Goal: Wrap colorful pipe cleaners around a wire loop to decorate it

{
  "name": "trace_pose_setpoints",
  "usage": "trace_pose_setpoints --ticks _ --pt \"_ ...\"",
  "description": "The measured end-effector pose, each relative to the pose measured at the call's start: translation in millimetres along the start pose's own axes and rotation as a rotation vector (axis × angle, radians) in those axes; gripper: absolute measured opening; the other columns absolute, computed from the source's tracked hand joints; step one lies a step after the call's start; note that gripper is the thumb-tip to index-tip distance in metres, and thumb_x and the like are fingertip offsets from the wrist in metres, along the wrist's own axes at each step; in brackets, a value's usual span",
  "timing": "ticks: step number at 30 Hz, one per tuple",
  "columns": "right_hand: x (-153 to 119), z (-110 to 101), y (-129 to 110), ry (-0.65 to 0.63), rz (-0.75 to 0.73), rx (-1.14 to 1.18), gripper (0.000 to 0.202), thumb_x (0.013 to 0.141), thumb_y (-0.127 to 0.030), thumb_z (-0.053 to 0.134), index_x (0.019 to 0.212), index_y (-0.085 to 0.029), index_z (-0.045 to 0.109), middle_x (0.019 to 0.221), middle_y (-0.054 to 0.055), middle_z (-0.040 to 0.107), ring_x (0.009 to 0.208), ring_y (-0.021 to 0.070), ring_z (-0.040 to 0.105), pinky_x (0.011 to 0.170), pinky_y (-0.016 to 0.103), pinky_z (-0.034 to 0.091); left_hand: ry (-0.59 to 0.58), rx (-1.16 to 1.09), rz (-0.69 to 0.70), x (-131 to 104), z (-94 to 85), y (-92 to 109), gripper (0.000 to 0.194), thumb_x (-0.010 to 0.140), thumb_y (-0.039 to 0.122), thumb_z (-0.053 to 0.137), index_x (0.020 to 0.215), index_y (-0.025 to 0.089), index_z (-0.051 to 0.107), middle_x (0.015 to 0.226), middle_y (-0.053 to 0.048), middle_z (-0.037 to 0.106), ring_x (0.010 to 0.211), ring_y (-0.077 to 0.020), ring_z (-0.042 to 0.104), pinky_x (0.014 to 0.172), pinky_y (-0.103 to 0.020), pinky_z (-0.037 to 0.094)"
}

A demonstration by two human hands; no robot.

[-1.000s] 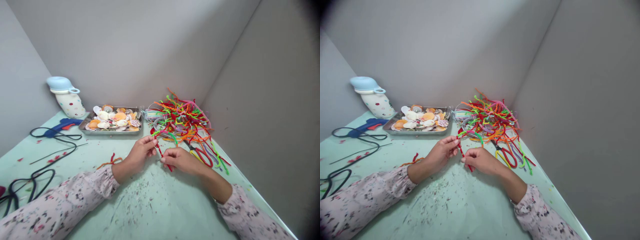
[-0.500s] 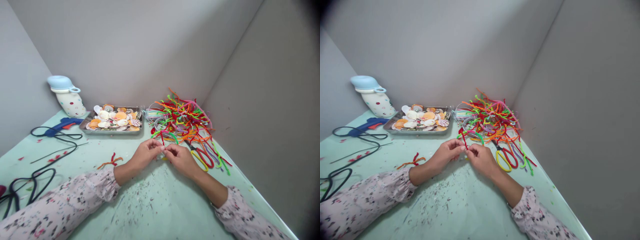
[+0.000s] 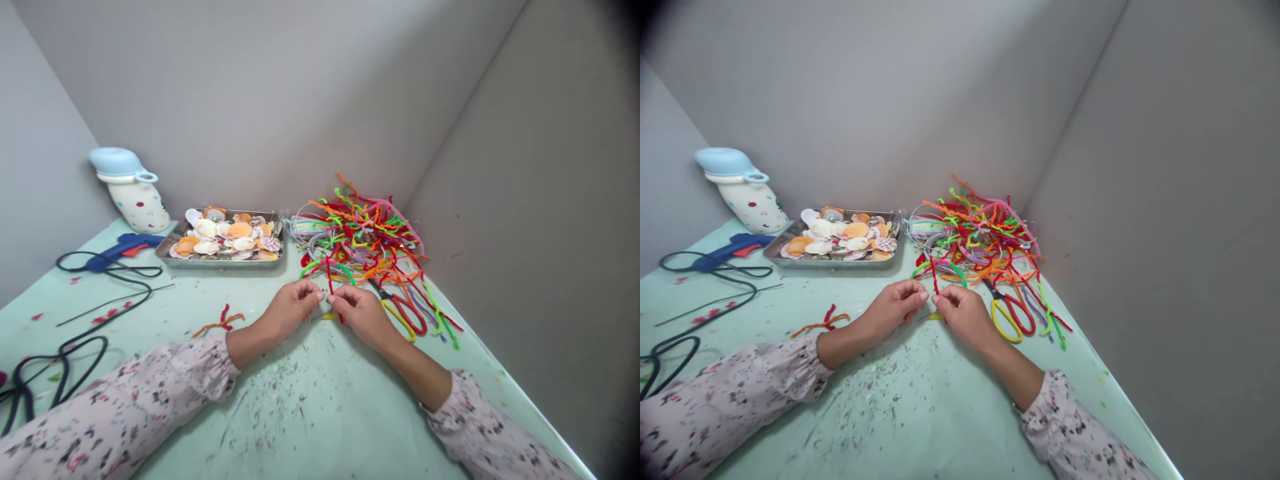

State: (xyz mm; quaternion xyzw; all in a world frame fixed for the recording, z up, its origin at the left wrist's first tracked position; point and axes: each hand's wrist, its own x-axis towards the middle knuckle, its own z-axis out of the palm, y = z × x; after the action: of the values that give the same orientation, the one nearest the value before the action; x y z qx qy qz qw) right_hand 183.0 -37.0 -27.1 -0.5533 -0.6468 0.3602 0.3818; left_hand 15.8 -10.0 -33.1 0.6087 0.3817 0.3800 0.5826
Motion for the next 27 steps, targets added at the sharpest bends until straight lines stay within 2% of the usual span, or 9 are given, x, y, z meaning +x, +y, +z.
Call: trace_pose_setpoints --ticks 5,9,12,14,16,19,22,27 --pt "2 -2 5 0.066 -0.025 0.030 0.022 0.081 -0.038 0.054 0.071 -0.018 0.058 0.055 -0.004 0.048 0.052 0.0111 0.041 0.051 0.023 0.033 0.047 -0.075 -0.031 0 -0.2 -1 0.023 0.082 0.037 0.054 0.073 0.016 0.050 0.052 0.006 0.043 0.043 -0.0054 0.036 0.043 -0.019 0.025" --pt "2 -3 6 0.103 -0.064 0.096 0.023 0.083 -0.040 0.053 0.077 -0.019 0.059 0.060 -0.004 0.051 0.055 0.0116 0.044 0.054 0.023 0.035 0.102 -0.087 -0.031 0 -1.6 3 0.030 0.084 0.041 0.050 0.068 0.016 0.048 0.054 0.005 0.045 0.042 -0.0051 0.038 0.043 -0.019 0.025" --pt "1 -4 4 0.053 -0.067 0.117 0.023 0.084 -0.039 0.052 0.078 -0.018 0.059 0.063 -0.003 0.054 0.055 0.0109 0.044 0.054 0.023 0.036 0.150 -0.040 0.014 -1 -3.6 5 0.037 0.086 0.045 0.047 0.062 0.016 0.047 0.050 0.005 0.042 0.043 -0.0055 0.037 0.044 -0.019 0.027" --pt "0 -4 1 -0.004 -0.072 0.118 0.024 0.085 -0.039 0.052 0.076 -0.018 0.059 0.059 -0.003 0.052 0.052 0.0103 0.042 0.052 0.023 0.035 0.185 -0.022 0.075 -3 -4.2 6 0.035 0.083 0.045 0.052 0.064 0.016 0.049 0.049 0.006 0.041 0.044 -0.0058 0.037 0.045 -0.019 0.029" --pt "-2 -4 -1 -0.048 -0.081 0.118 0.026 0.086 -0.038 0.050 0.073 -0.018 0.059 0.057 -0.004 0.050 0.051 0.0097 0.041 0.051 0.022 0.034 0.176 -0.047 0.122 -4 -3.8 8 0.025 0.078 0.040 0.062 0.087 0.017 0.057 0.058 0.005 0.050 0.049 -0.0062 0.042 0.048 -0.018 0.033" --pt "-4 -3 -1 -0.103 -0.093 0.118 0.026 0.087 -0.036 0.048 0.077 -0.018 0.063 0.062 -0.002 0.055 0.051 0.0092 0.042 0.051 0.022 0.034 0.095 -0.148 0.103 -4 -2.4 11 0.042 0.077 0.039 0.064 0.112 0.019 0.055 0.077 0.000 0.059 0.056 -0.0080 0.050 0.049 -0.019 0.037" --pt "-5 -3 0 -0.155 -0.087 0.123 0.026 0.087 -0.035 0.048 0.080 -0.017 0.065 0.065 0.000 0.059 0.051 0.0091 0.043 0.050 0.022 0.034 0.041 -0.254 0.045 -3 -2.8 13 0.040 0.080 0.042 0.059 0.110 0.017 0.059 0.075 -0.002 0.060 0.055 -0.0081 0.052 0.047 -0.019 0.036" --pt "-7 -4 1 -0.214 -0.067 0.120 0.028 0.088 -0.036 0.048 0.078 -0.017 0.065 0.064 0.000 0.060 0.051 0.0092 0.044 0.050 0.022 0.035 0.055 -0.390 0.018 2 -7.7 13 0.028 0.076 0.035 0.066 0.095 0.015 0.064 0.087 -0.003 0.063 0.050 -0.0033 0.048 0.046 -0.017 0.035"
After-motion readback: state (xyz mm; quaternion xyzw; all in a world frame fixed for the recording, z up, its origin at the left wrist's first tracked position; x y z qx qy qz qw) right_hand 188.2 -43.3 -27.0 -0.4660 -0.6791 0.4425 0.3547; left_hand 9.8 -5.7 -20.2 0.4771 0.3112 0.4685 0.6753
